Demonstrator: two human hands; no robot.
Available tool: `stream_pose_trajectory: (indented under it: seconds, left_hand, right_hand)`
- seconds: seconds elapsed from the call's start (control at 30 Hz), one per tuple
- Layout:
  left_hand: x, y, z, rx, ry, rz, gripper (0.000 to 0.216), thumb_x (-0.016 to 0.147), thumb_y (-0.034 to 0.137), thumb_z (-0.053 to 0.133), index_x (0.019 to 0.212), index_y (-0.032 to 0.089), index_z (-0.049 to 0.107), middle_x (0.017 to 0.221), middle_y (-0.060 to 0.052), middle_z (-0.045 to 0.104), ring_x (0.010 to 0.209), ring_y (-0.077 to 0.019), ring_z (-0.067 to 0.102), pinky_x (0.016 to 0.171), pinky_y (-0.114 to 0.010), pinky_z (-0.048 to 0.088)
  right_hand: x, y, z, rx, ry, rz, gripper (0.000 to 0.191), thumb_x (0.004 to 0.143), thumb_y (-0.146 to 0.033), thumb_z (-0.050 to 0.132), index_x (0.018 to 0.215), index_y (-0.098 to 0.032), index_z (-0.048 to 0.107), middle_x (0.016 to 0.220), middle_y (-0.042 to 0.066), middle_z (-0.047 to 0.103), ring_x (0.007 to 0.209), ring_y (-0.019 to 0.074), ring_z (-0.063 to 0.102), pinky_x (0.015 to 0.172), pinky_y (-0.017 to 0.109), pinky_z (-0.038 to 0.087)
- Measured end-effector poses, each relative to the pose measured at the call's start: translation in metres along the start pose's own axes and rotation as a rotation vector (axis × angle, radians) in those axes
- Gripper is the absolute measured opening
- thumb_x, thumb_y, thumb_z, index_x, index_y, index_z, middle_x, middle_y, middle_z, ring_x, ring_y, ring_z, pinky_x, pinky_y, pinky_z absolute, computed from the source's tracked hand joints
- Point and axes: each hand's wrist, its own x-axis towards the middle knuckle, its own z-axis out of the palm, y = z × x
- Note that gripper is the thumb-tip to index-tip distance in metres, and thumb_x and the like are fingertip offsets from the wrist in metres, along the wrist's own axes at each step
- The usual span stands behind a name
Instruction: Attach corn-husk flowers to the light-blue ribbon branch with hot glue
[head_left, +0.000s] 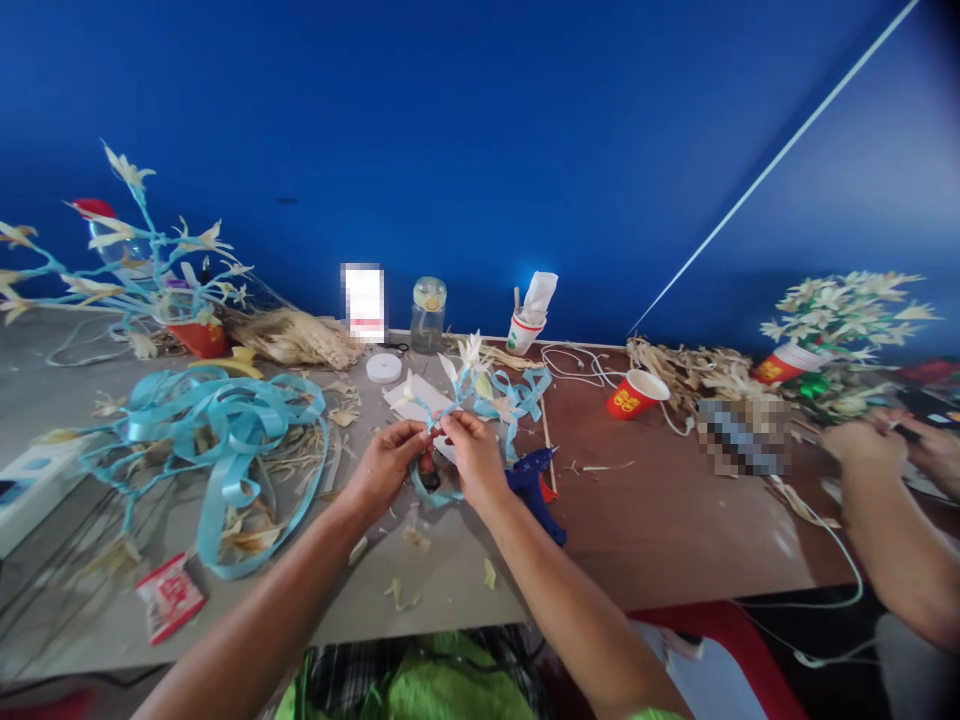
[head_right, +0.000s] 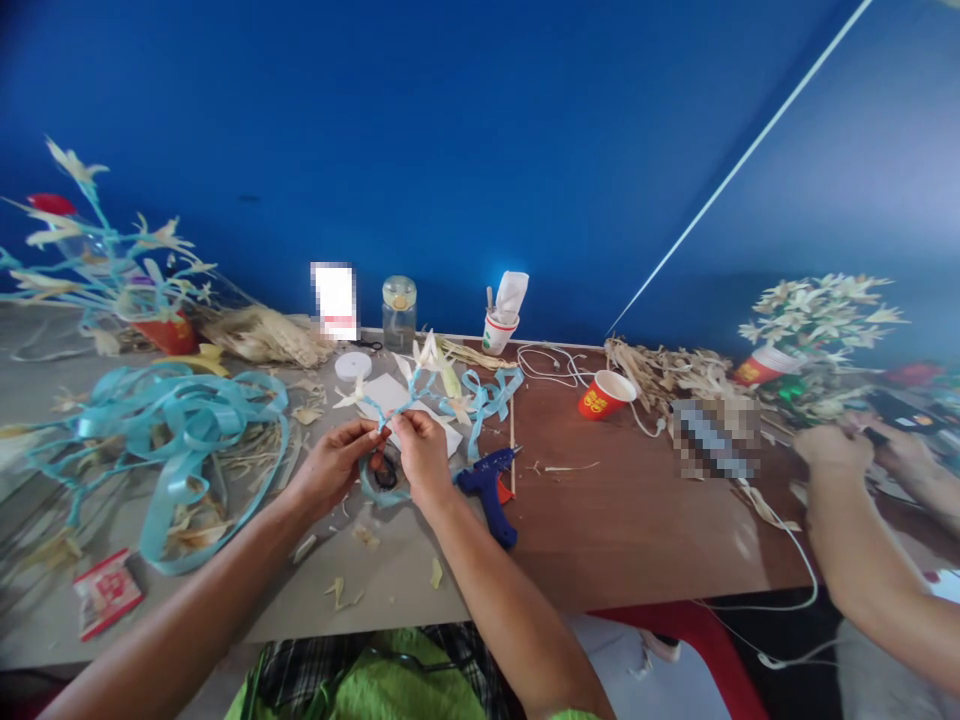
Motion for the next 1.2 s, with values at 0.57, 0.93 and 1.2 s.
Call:
stream_pose_trajectory:
  seconds: [0.57, 0.93, 1.2]
  left_hand:
    - [0.001, 0.013, -0.008, -0.194, 0.260, 0.180, 0.021, 0.064, 0.030, 0.073, 0.072, 0.014, 0.061, 0.064, 0.003, 0.058, 0.048, -0.0053, 0.046, 0.051, -0.020, 0.035]
    - [0.002, 0.010, -0.017, -0.435, 0.075, 0.100, 0.022, 0.064, 0.026, 0.075, 0.077, 0.013, 0.062, 0.066, 0.003, 0.054, 0.051, -0.0052, 0.048, 0.056, -0.022, 0.045]
    - [0.000, 0.013, -0.018, -0.472, 0.037, 0.089, 0.018, 0.070, 0.024, 0.071, 0.081, 0.012, 0.062, 0.067, 0.003, 0.052, 0.050, -0.0041, 0.047, 0.055, -0.022, 0.047]
  right_hand:
    - [-0.021, -0.043, -0.008, -0.256, -0.124, -0.021, 0.027, 0.068, -0.038, 0.064, 0.057, -0.017, 0.051, 0.045, -0.006, 0.045, 0.045, 0.0072, 0.037, 0.048, 0.022, 0.028]
    - [-0.044, -0.047, -0.054, -0.422, -0.096, -0.127, 0.025, 0.066, -0.040, 0.069, 0.072, -0.017, 0.062, 0.055, -0.003, 0.053, 0.051, 0.0103, 0.042, 0.052, 0.023, 0.034]
    - [-0.057, -0.031, -0.121, -1.052, 0.014, -0.328, 0.034, 0.078, -0.048, 0.055, 0.082, -0.016, 0.064, 0.078, 0.007, 0.062, 0.065, 0.0167, 0.056, 0.065, 0.029, 0.045]
